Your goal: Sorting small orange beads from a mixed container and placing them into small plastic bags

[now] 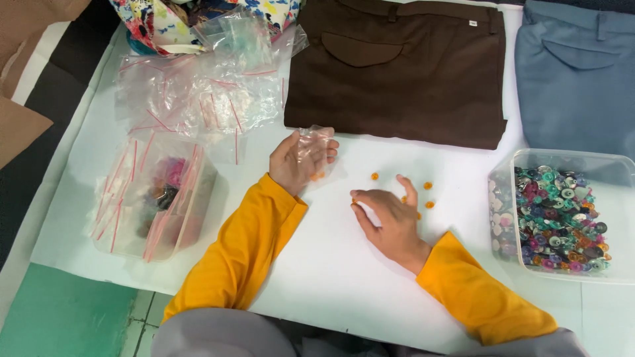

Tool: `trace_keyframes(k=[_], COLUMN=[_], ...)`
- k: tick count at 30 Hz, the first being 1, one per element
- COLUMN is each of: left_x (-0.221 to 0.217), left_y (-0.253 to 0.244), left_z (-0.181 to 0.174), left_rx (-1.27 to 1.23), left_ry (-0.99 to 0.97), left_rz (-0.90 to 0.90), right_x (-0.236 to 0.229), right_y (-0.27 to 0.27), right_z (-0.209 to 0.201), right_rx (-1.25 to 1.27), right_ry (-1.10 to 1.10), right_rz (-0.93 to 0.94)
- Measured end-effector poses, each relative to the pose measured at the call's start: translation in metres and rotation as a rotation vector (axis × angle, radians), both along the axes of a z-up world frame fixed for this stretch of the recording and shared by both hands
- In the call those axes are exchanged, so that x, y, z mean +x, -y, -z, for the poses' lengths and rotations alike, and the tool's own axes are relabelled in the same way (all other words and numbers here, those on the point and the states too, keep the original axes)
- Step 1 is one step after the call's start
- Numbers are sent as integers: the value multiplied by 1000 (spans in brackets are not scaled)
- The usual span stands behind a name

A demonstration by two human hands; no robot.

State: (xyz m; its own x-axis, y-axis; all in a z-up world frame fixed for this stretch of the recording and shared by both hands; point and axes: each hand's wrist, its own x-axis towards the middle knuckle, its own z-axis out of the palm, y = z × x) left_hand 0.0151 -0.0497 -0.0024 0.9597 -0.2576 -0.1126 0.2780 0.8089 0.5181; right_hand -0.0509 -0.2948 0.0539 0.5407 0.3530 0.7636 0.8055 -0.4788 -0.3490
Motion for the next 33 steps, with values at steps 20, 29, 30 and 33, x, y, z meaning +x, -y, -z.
trace_keyframes(k=[20,29,30,33], left_x=[-10,13,16,10], left_y=[83,-3,-20,-45], left_z=[15,-14,-11,-37], left_rx=[-134,-292,-328,-295], left_ry=[97,332,376,393], left_rz=[589,422,329,271], right_x=[27,29,29,27], right_y=[19,23,23,18], right_z=[-2,7,7,-2], right_rx=[232,158,120,-20], right_ry=[-69,-117,-141,-187], right_rz=[13,41,52,79])
